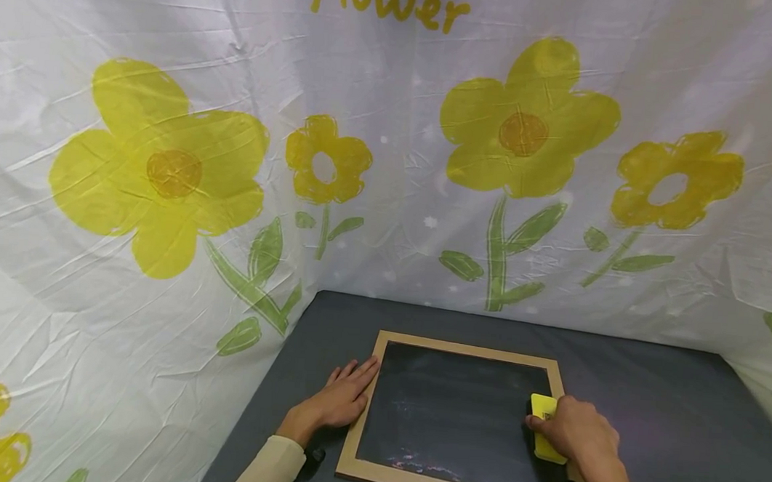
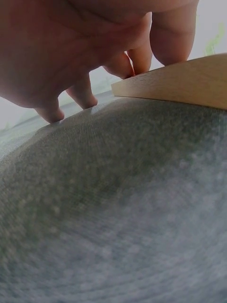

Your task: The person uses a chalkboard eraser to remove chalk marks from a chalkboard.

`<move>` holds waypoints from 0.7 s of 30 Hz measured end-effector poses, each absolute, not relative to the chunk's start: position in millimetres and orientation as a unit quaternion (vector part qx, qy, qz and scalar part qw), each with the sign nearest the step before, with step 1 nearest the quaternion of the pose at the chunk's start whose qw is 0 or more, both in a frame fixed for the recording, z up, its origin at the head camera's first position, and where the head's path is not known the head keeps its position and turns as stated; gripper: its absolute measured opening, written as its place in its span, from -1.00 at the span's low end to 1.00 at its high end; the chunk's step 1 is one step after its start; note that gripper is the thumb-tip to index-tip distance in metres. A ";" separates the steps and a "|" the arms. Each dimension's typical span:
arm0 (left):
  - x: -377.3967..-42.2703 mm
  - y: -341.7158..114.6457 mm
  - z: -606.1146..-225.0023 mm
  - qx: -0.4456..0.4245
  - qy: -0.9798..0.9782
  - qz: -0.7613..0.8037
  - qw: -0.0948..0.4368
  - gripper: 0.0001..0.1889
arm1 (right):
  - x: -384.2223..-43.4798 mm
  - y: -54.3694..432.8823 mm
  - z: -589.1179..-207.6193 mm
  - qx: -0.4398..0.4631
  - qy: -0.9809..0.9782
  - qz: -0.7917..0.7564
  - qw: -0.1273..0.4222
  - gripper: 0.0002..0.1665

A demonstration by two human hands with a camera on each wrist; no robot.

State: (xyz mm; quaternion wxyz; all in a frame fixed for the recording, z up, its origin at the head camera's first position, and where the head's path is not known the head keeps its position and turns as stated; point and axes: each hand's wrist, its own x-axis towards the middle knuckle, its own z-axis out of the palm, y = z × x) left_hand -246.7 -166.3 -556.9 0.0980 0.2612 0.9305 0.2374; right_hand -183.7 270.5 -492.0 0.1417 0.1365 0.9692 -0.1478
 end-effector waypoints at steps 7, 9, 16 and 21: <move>-246.9 -166.4 -558.5 0.254 0.933 0.232 0.102 -0.32 | -185.4 270.3 -493.8 0.131 0.971 -0.144 0.141 -0.09; -246.9 -166.3 -558.5 0.254 0.933 0.233 0.103 -0.31 | -185.6 269.6 -494.0 0.132 0.971 -0.142 0.143 -0.09; -246.9 -166.1 -558.8 0.255 0.932 0.237 0.100 -0.31 | -186.5 263.0 -492.0 0.135 0.970 -0.141 0.143 -0.12; -246.1 -165.7 -558.4 0.254 0.932 0.237 0.102 -0.31 | -187.3 257.2 -491.0 0.134 0.971 -0.139 0.140 -0.15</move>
